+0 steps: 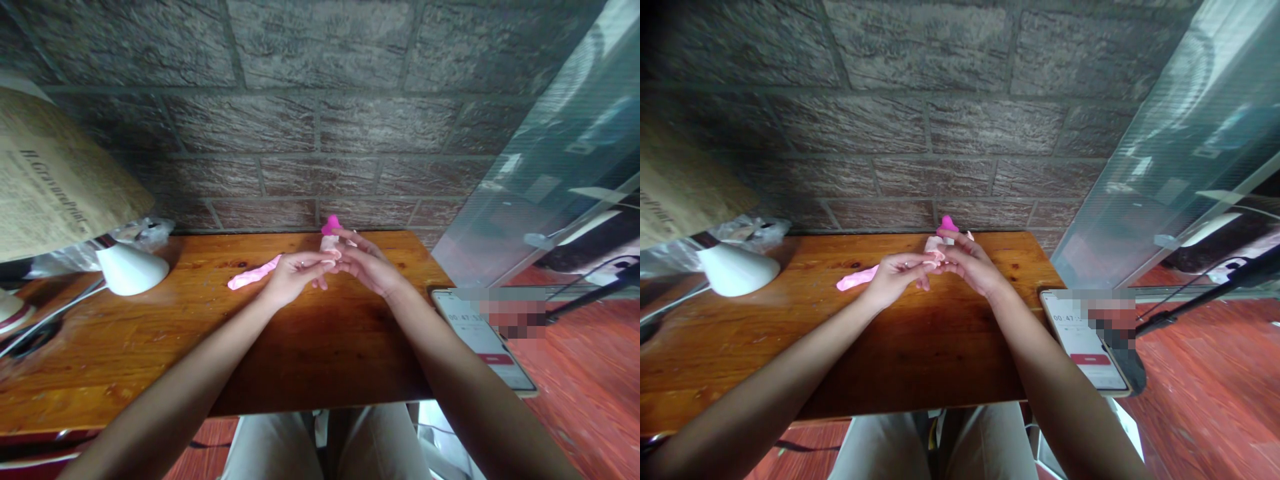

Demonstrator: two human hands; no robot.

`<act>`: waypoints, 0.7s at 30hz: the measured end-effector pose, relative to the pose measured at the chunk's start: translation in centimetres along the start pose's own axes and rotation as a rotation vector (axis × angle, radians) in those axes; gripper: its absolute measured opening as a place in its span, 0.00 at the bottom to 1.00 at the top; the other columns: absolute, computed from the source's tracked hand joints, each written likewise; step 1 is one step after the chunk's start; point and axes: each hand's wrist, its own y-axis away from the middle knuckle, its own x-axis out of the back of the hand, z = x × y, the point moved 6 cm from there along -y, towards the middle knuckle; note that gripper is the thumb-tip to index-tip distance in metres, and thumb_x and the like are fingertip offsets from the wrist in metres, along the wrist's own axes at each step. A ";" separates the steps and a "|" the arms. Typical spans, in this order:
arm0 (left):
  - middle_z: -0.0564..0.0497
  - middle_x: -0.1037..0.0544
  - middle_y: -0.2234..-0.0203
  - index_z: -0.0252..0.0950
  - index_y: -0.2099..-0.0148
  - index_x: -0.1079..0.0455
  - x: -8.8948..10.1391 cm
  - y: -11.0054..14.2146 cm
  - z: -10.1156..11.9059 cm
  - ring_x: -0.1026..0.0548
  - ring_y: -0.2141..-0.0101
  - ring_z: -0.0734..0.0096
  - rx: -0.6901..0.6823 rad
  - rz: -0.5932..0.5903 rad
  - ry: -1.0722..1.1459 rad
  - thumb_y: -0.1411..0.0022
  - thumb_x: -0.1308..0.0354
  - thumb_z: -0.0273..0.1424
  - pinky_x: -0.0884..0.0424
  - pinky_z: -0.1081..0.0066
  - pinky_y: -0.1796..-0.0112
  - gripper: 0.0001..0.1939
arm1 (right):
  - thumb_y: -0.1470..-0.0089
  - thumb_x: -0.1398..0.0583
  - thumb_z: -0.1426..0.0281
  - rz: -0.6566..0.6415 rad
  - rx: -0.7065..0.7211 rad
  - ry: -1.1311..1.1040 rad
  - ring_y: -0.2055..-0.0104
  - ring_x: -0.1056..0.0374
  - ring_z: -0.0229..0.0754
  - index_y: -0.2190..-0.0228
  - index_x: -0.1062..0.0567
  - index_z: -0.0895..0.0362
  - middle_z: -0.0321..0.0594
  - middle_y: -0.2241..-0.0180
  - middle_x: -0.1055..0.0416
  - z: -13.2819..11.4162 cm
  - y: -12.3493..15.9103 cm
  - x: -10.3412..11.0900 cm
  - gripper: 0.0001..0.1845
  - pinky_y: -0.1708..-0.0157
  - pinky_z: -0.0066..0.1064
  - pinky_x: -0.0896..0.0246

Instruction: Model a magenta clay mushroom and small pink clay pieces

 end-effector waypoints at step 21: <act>0.46 0.16 0.68 0.36 0.59 0.19 -0.2 0.1 0.1 0.24 0.80 0.75 0.004 -0.033 -0.030 0.47 0.30 0.41 0.29 0.73 0.76 0.17 | 0.53 0.29 0.67 -0.040 -0.112 -0.084 0.65 0.25 0.37 0.56 0.24 0.52 0.32 0.67 0.22 0.8 0.0 -0.2 0.21 0.61 0.29 0.28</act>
